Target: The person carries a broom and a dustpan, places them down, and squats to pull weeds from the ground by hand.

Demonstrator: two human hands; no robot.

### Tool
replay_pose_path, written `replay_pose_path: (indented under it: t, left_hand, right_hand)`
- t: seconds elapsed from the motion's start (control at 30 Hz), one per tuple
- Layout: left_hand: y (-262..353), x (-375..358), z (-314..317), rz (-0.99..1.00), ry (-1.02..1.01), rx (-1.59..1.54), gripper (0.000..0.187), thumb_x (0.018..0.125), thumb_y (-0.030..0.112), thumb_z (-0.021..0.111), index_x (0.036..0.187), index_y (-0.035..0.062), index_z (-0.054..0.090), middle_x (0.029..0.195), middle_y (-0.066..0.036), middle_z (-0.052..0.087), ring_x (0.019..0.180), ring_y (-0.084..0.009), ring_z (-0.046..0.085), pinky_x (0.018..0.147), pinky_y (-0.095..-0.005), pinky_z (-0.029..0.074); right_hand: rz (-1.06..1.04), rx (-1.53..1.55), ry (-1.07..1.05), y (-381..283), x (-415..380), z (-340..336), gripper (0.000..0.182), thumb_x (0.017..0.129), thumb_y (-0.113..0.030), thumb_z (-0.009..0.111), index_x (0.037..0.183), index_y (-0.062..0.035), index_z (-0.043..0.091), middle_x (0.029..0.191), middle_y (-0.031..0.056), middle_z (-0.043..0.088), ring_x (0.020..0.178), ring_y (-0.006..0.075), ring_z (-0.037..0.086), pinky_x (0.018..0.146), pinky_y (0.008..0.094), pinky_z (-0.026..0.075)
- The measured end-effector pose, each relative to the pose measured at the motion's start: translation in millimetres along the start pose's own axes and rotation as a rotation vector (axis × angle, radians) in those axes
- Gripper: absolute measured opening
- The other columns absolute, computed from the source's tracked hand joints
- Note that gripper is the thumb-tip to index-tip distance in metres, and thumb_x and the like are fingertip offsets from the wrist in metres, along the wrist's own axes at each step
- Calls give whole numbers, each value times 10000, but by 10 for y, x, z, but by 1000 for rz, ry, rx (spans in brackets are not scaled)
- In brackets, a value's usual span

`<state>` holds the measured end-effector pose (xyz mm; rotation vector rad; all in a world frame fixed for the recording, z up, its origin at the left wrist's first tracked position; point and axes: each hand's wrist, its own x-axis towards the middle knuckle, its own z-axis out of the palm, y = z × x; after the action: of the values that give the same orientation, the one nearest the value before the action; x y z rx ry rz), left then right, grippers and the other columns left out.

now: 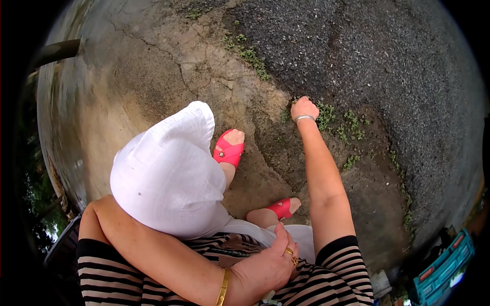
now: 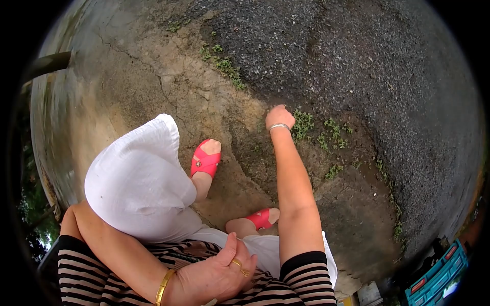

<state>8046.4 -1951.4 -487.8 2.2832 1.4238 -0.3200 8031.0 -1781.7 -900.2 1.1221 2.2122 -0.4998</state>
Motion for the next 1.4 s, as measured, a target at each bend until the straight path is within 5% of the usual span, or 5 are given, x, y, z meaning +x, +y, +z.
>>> replay_pose_path:
  t: [0.47,0.5,1.0,1.13,1.4]
  left_hand:
    - [74,67,-40,-62,-128,-111,364,831,200,408,1000,-56,605,938,-208,619,872,-331,577,889,-501,411]
    - [51,16,35,-48,77,-46,360,834,204,408,983,-56,608,930,-209,625,874,-330,582,888,-485,413]
    - [60,33,46,35,-48,-29,422,861,238,406,1146,-28,567,1015,-163,611,934,-327,574,882,-521,418]
    - [65,22,55,77,-3,-70,446,872,252,407,1193,-32,528,1036,-172,610,966,-332,571,894,-508,415]
    - [116,7,-70,-6,64,43,351,838,196,413,1004,-53,596,940,-210,608,958,-351,559,886,-473,407]
  right_hand:
    - [56,96,45,22,-69,-33,363,821,-343,645,1006,-32,619,960,151,670,888,297,651,746,398,527]
    - [53,111,67,14,-88,-41,336,824,-332,637,980,-35,626,946,156,670,874,303,652,739,399,528]
    - [21,527,280,451,70,172,353,827,-272,586,1049,-2,632,885,165,662,819,291,647,713,400,506]
    - [90,1098,-77,891,-93,17,364,860,-273,579,1112,-11,602,701,80,608,512,150,563,531,313,460]
    - [-111,1118,-310,1274,-299,119,310,848,-334,631,972,-58,561,802,3,560,654,103,532,575,262,491]
